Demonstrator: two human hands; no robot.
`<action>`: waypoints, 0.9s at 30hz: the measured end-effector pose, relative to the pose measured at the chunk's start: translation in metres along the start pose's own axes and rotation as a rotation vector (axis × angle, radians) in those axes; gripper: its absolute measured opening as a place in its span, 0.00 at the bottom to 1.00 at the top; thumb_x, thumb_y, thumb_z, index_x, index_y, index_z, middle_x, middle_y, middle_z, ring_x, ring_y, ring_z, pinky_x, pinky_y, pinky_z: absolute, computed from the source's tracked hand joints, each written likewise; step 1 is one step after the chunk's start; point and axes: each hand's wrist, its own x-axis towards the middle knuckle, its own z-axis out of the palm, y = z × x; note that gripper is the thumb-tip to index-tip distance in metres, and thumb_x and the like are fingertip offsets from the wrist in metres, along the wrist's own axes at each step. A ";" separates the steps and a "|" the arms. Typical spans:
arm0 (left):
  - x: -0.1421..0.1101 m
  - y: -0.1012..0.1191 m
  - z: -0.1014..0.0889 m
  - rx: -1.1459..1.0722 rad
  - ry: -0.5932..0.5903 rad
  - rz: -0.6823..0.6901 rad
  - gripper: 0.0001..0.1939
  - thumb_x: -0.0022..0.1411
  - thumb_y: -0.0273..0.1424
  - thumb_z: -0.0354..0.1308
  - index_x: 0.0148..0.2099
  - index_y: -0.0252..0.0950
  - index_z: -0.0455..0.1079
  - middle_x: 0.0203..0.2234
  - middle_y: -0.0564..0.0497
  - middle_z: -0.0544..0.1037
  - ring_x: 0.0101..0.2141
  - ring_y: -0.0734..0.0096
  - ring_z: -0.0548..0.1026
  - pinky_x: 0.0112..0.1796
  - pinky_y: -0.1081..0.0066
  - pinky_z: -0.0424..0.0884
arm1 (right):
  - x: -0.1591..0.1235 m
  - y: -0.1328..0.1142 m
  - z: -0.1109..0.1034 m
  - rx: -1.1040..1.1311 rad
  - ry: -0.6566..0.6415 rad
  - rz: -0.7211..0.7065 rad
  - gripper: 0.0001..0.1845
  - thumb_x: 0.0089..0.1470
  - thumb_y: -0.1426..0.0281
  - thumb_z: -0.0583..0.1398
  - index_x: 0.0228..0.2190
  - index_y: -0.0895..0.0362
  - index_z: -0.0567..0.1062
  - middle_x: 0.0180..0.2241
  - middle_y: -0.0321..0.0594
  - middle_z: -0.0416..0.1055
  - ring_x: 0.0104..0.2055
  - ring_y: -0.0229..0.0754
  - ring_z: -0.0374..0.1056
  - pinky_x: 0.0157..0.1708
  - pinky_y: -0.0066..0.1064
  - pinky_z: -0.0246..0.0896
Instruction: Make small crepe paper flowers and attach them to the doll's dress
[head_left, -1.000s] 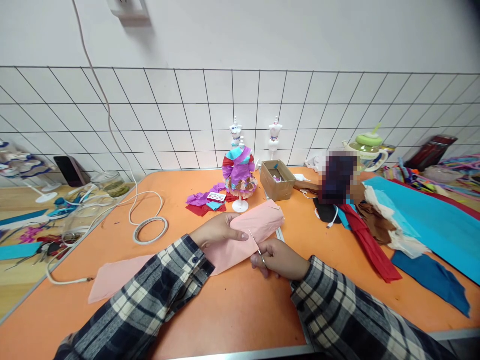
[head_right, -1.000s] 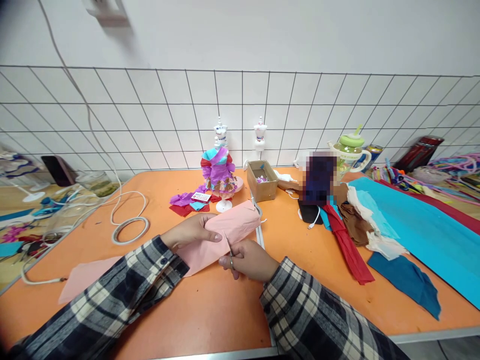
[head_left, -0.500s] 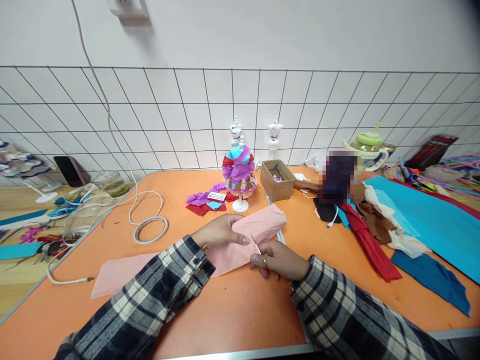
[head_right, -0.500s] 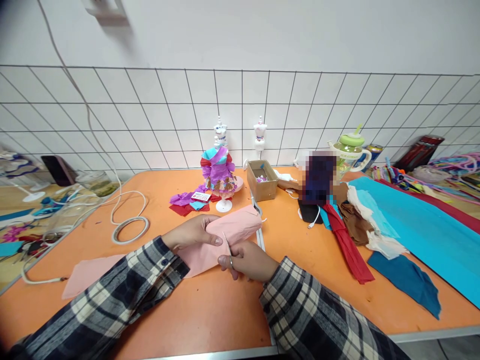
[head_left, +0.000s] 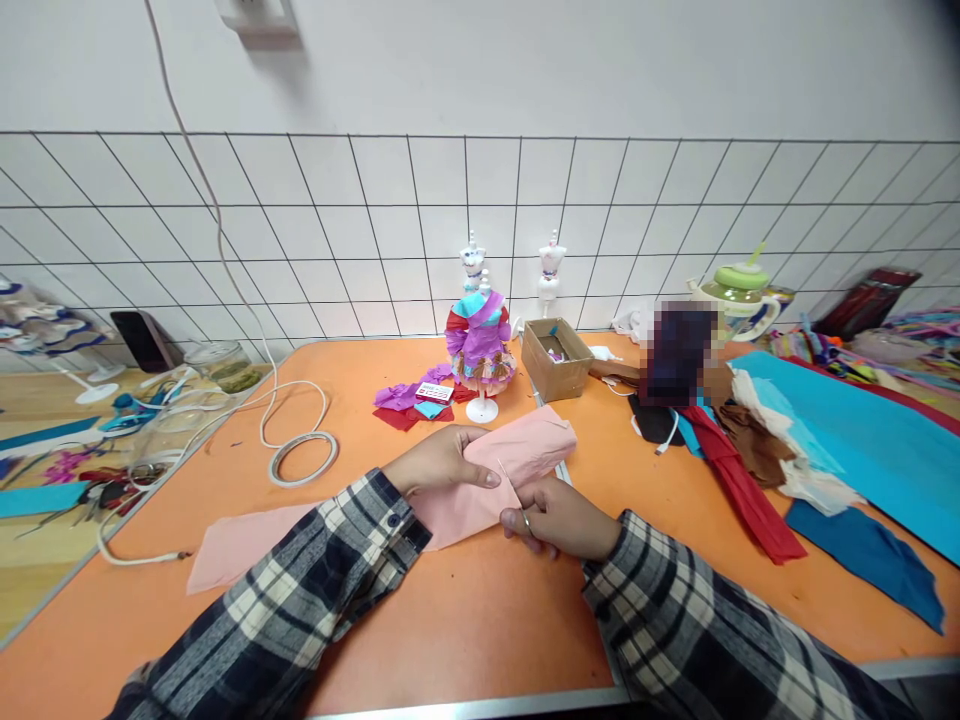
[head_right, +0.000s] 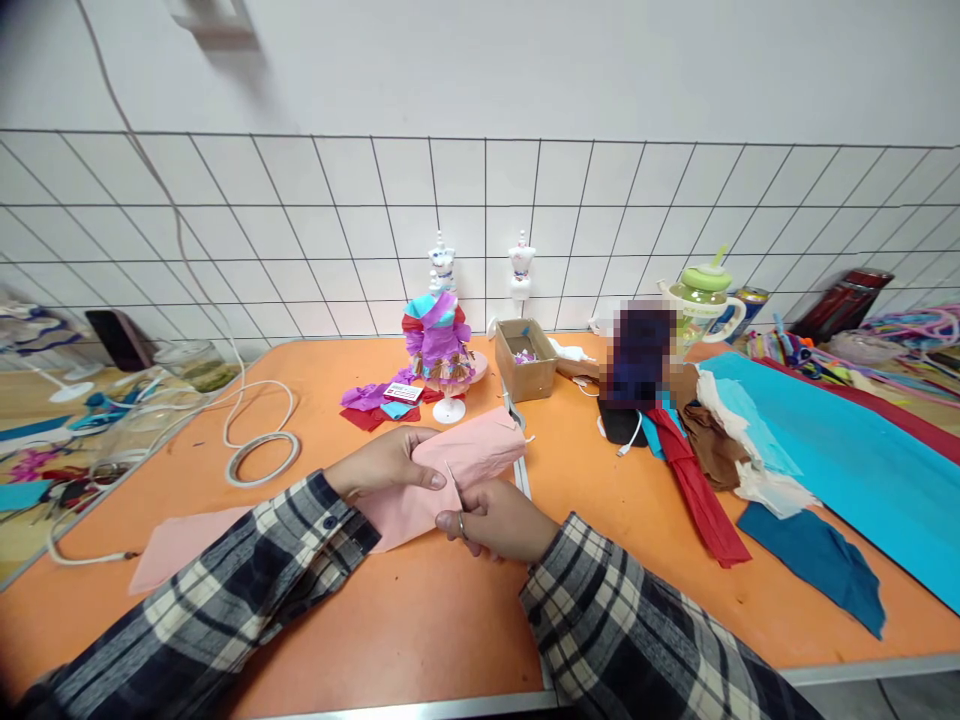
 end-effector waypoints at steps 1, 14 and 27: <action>0.000 0.000 0.000 -0.003 -0.008 -0.003 0.21 0.47 0.34 0.70 0.43 0.33 0.74 0.36 0.50 0.80 0.35 0.65 0.76 0.38 0.72 0.69 | 0.000 0.000 0.000 0.010 -0.001 -0.004 0.21 0.54 0.53 0.57 0.27 0.60 0.71 0.17 0.31 0.63 0.15 0.30 0.57 0.13 0.20 0.55; -0.001 -0.001 0.001 -0.068 -0.047 -0.003 0.20 0.48 0.34 0.70 0.43 0.33 0.74 0.36 0.51 0.80 0.35 0.67 0.76 0.38 0.73 0.69 | 0.002 0.000 0.002 0.056 0.010 0.000 0.22 0.51 0.52 0.59 0.23 0.59 0.67 0.18 0.30 0.62 0.15 0.29 0.58 0.13 0.20 0.56; -0.003 0.004 0.005 -0.013 -0.073 -0.025 0.24 0.48 0.36 0.69 0.47 0.32 0.73 0.39 0.46 0.81 0.38 0.61 0.78 0.39 0.69 0.71 | 0.001 -0.002 0.002 0.037 -0.008 -0.008 0.21 0.53 0.55 0.58 0.20 0.59 0.65 0.18 0.32 0.64 0.15 0.30 0.61 0.14 0.21 0.58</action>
